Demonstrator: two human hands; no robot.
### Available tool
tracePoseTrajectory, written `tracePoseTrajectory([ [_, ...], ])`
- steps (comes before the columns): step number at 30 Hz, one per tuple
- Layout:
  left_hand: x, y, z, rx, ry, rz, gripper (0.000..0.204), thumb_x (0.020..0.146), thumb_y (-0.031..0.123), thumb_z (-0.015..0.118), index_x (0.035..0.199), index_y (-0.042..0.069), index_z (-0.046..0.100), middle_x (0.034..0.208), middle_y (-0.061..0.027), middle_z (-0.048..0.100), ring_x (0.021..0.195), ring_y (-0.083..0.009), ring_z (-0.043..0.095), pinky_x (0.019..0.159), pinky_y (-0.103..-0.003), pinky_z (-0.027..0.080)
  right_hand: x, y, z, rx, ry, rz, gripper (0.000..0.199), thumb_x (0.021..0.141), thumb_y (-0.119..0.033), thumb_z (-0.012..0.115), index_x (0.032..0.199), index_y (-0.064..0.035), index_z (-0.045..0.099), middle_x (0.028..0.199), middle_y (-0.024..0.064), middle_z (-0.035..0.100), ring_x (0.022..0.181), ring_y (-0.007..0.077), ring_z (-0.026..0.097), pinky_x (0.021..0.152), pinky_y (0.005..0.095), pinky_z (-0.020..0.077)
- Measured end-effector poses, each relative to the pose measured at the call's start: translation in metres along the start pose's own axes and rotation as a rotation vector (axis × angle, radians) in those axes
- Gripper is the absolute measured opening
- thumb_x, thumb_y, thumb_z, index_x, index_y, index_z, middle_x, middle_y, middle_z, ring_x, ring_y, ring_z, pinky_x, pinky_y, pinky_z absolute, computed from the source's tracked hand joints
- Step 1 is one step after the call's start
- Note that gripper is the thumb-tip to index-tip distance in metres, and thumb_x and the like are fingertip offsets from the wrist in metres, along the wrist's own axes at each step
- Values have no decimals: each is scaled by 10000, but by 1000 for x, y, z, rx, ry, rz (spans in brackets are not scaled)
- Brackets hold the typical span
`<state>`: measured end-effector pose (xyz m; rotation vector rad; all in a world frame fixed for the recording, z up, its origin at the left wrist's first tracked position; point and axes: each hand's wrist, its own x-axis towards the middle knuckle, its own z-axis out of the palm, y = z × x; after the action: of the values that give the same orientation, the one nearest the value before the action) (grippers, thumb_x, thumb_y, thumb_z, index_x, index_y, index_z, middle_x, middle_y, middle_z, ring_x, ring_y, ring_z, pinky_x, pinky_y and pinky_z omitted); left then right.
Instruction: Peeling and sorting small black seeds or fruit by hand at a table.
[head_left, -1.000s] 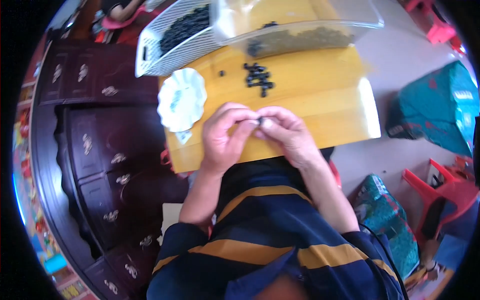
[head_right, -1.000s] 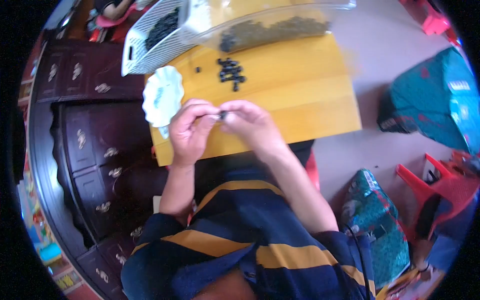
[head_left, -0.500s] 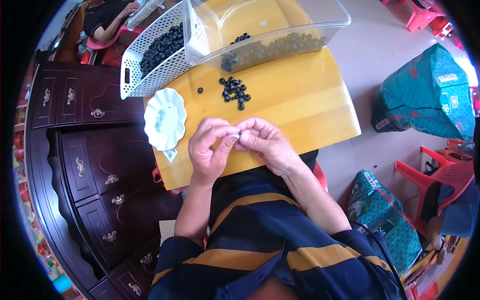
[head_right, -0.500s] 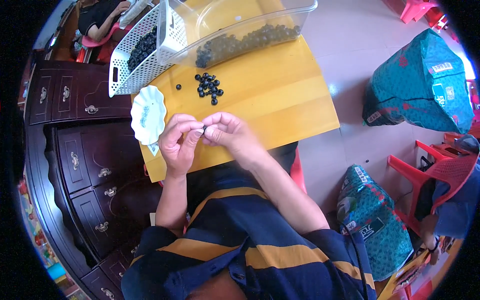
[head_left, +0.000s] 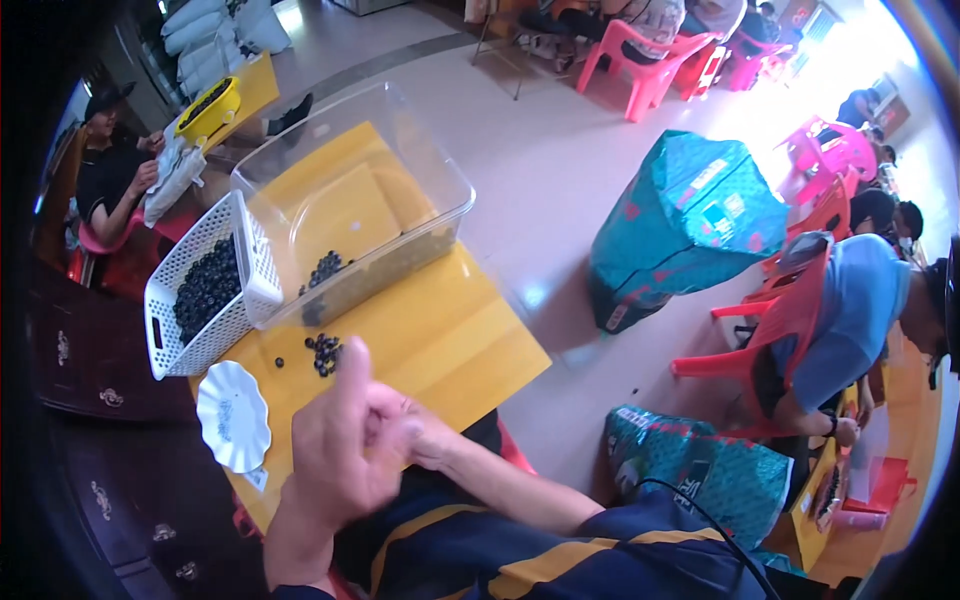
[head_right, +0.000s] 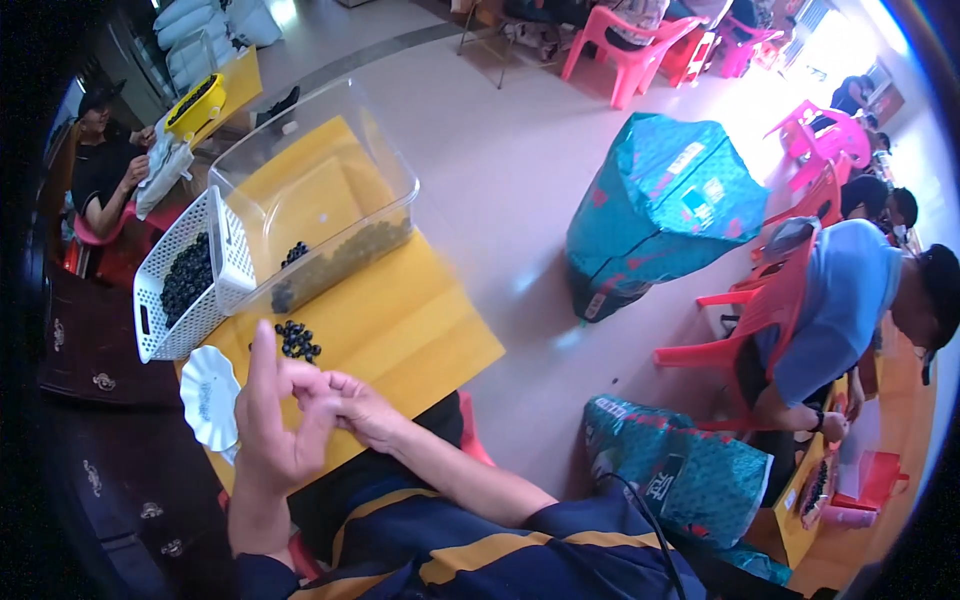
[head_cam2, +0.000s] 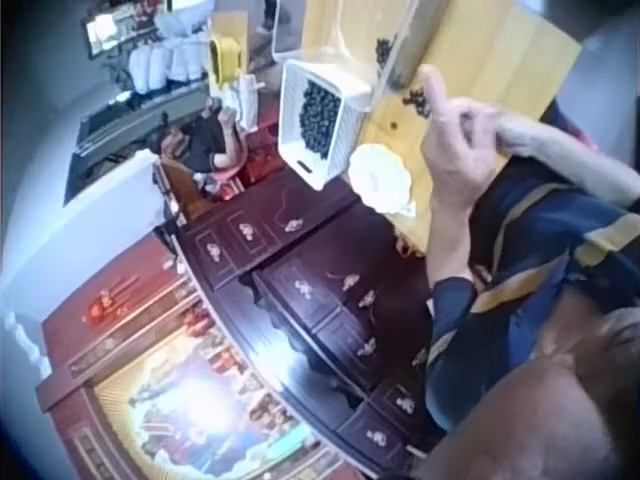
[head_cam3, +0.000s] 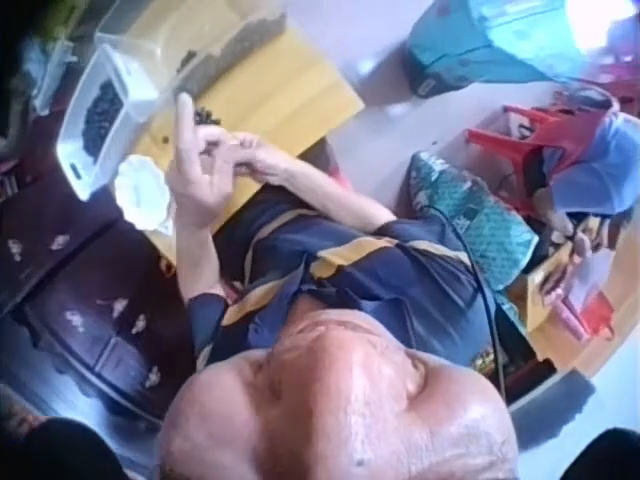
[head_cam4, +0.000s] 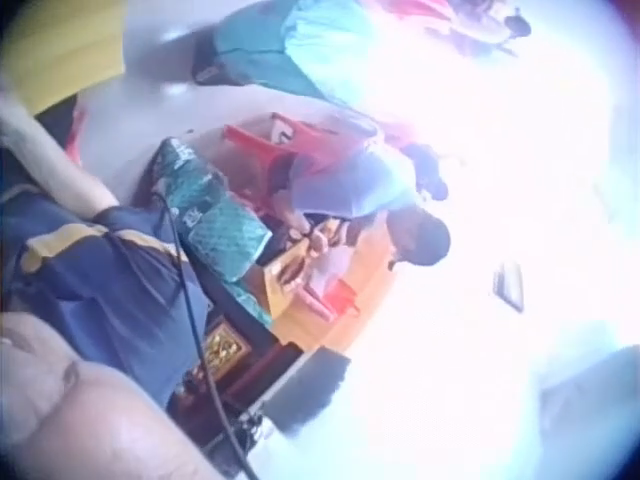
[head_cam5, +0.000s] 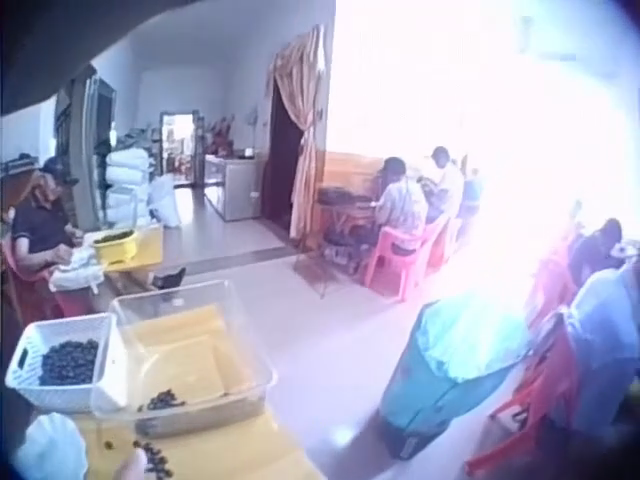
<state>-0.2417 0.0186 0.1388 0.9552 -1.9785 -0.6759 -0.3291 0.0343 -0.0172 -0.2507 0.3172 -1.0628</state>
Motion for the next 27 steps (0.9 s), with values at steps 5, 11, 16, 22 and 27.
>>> tracePoseTrajectory([
  [5,37,54,-14,214,-198,468,724,864,73,732,1479,-63,377,734,-92,623,610,-167,593,587,-305,508,10,12,-28,29,-112,-24,201,953,-152,691,1107,-50,611,990,48,658,876,120,632,812,262,517],
  [11,3,-19,-27,322,3,81,277,813,9,723,1084,-25,684,819,-118,654,679,-254,651,577,-349,500,9,26,-23,91,54,59,245,961,-167,681,1184,-89,615,1035,58,698,883,145,676,799,312,562],
  [16,-37,-110,-29,326,137,-199,146,824,-14,708,968,4,693,816,-119,657,662,-249,629,584,-338,485,7,0,-30,4,141,-23,218,962,-151,668,1162,-87,607,1053,95,705,812,135,680,781,298,577],
  [22,-83,-146,-25,386,228,-361,111,846,-5,715,957,-16,705,780,-69,654,604,-121,565,563,-264,450,2,-9,-19,43,143,37,189,991,-133,633,1176,-105,609,1067,73,707,844,123,687,791,301,587],
  [27,-77,-142,-15,390,179,-346,130,828,18,737,955,19,713,778,-82,663,600,-164,605,566,-283,471,3,-6,-17,38,163,41,203,994,-134,629,1193,-102,606,1066,69,707,842,127,684,790,302,588],
])
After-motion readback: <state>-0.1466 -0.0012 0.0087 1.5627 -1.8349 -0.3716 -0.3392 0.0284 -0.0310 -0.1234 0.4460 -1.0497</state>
